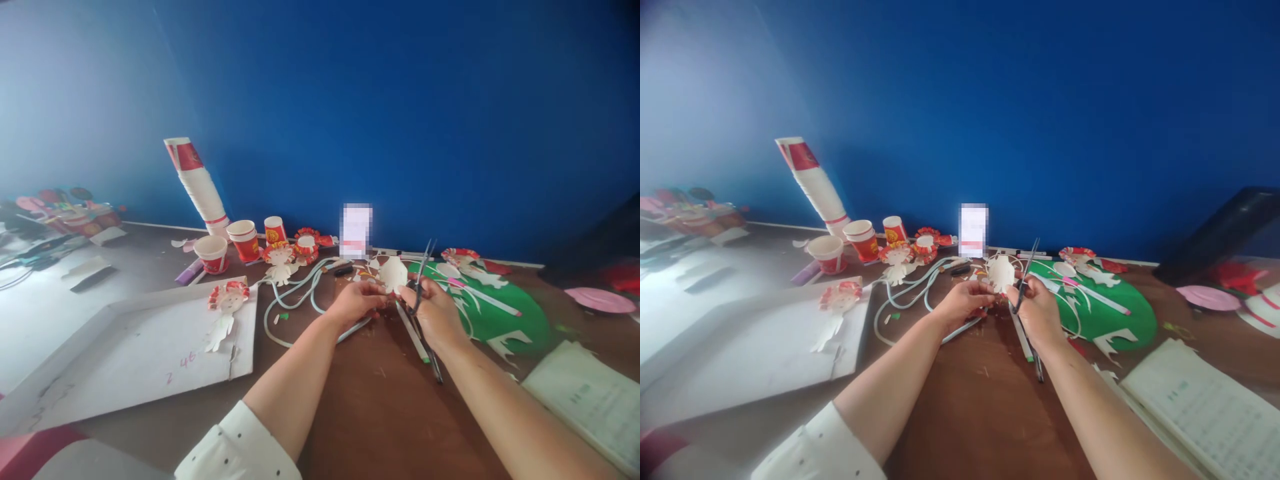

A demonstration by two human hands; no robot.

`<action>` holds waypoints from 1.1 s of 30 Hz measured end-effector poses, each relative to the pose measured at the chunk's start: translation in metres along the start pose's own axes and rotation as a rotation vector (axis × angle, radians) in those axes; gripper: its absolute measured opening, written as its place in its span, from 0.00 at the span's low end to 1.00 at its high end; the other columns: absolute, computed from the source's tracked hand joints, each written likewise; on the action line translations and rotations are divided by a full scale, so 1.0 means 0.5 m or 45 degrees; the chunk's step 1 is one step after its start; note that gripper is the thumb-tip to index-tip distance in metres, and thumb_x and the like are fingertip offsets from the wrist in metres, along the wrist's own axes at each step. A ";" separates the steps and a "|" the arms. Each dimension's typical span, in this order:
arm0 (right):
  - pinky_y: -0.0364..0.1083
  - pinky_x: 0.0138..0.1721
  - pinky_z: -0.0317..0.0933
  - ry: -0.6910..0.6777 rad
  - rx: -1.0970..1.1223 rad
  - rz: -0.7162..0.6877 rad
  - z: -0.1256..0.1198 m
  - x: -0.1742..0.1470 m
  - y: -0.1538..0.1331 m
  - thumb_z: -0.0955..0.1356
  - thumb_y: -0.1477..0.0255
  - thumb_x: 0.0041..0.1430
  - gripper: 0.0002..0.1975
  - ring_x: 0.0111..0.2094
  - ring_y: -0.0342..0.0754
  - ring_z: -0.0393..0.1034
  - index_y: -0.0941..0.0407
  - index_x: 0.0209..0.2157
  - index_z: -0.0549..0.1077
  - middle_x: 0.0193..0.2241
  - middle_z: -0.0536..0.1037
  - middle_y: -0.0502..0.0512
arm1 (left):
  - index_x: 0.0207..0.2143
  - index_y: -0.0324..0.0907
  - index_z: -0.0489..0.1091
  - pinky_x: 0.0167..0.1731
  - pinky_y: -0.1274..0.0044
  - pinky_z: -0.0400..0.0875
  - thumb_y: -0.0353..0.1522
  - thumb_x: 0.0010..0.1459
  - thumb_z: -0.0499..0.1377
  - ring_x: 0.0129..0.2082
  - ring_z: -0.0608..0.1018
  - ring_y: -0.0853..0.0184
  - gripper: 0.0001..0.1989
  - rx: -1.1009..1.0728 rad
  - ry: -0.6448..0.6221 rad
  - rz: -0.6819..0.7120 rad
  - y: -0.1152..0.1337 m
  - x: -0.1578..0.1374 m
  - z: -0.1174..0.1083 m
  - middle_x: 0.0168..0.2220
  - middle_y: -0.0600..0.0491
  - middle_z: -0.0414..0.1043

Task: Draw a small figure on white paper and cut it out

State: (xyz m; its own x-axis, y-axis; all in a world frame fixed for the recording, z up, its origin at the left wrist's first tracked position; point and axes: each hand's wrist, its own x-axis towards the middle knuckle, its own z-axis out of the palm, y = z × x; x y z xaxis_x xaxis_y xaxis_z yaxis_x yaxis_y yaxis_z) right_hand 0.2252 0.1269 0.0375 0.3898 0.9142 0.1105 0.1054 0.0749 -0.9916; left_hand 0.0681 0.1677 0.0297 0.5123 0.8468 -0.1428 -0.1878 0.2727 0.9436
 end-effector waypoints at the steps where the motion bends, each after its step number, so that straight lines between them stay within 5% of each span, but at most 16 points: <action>1: 0.43 0.24 0.59 0.017 0.006 -0.003 0.000 0.000 0.001 0.74 0.63 0.44 0.26 0.24 0.47 0.69 0.55 0.46 0.72 0.23 0.76 0.47 | 0.33 0.38 0.73 0.27 0.80 0.67 0.31 0.43 0.70 0.29 0.75 0.71 0.14 -0.015 -0.017 -0.011 0.001 -0.001 0.001 0.31 0.51 0.74; 10: 0.46 0.35 0.66 -0.002 0.046 -0.016 0.008 -0.008 -0.002 0.75 0.63 0.43 0.26 0.31 0.50 0.75 0.55 0.46 0.74 0.32 0.81 0.52 | 0.28 0.38 0.71 0.22 0.83 0.65 0.37 0.46 0.68 0.26 0.73 0.72 0.13 -0.038 0.120 0.047 -0.002 0.006 0.007 0.27 0.52 0.72; 13: 0.45 0.29 0.64 -0.006 0.018 0.013 0.003 -0.005 -0.006 0.74 0.61 0.47 0.27 0.28 0.50 0.74 0.55 0.49 0.73 0.29 0.80 0.51 | 0.29 0.38 0.71 0.19 0.83 0.63 0.36 0.48 0.67 0.22 0.71 0.74 0.11 -0.008 0.175 0.003 0.000 0.007 0.007 0.24 0.54 0.70; 16: 0.44 0.24 0.61 0.044 0.001 0.009 -0.005 -0.001 -0.014 0.73 0.61 0.48 0.26 0.25 0.49 0.71 0.55 0.49 0.74 0.25 0.79 0.49 | 0.28 0.38 0.71 0.18 0.83 0.63 0.37 0.48 0.66 0.23 0.72 0.72 0.11 0.021 0.155 -0.001 -0.001 0.006 0.007 0.24 0.53 0.71; 25: 0.46 0.32 0.67 0.010 -0.031 -0.049 -0.015 0.002 -0.023 0.73 0.65 0.46 0.25 0.32 0.52 0.75 0.54 0.48 0.74 0.35 0.82 0.53 | 0.28 0.37 0.69 0.17 0.81 0.67 0.39 0.45 0.68 0.23 0.73 0.70 0.16 0.009 0.094 0.001 -0.019 0.006 0.019 0.23 0.53 0.68; 33: 0.45 0.29 0.65 0.088 -0.075 -0.094 -0.015 0.002 -0.032 0.72 0.62 0.46 0.25 0.28 0.49 0.73 0.55 0.47 0.75 0.29 0.81 0.52 | 0.37 0.35 0.72 0.19 0.81 0.72 0.35 0.44 0.71 0.28 0.77 0.69 0.20 -0.128 0.029 -0.048 -0.009 0.001 0.028 0.34 0.47 0.74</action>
State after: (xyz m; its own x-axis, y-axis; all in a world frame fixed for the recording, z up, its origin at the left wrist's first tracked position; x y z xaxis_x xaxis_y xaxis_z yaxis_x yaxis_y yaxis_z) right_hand 0.2309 0.1234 0.0540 0.4407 0.8773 0.1898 0.1891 0.1160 -0.9751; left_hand 0.0810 0.1604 0.0296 0.5013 0.8452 -0.1852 -0.2523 0.3475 0.9031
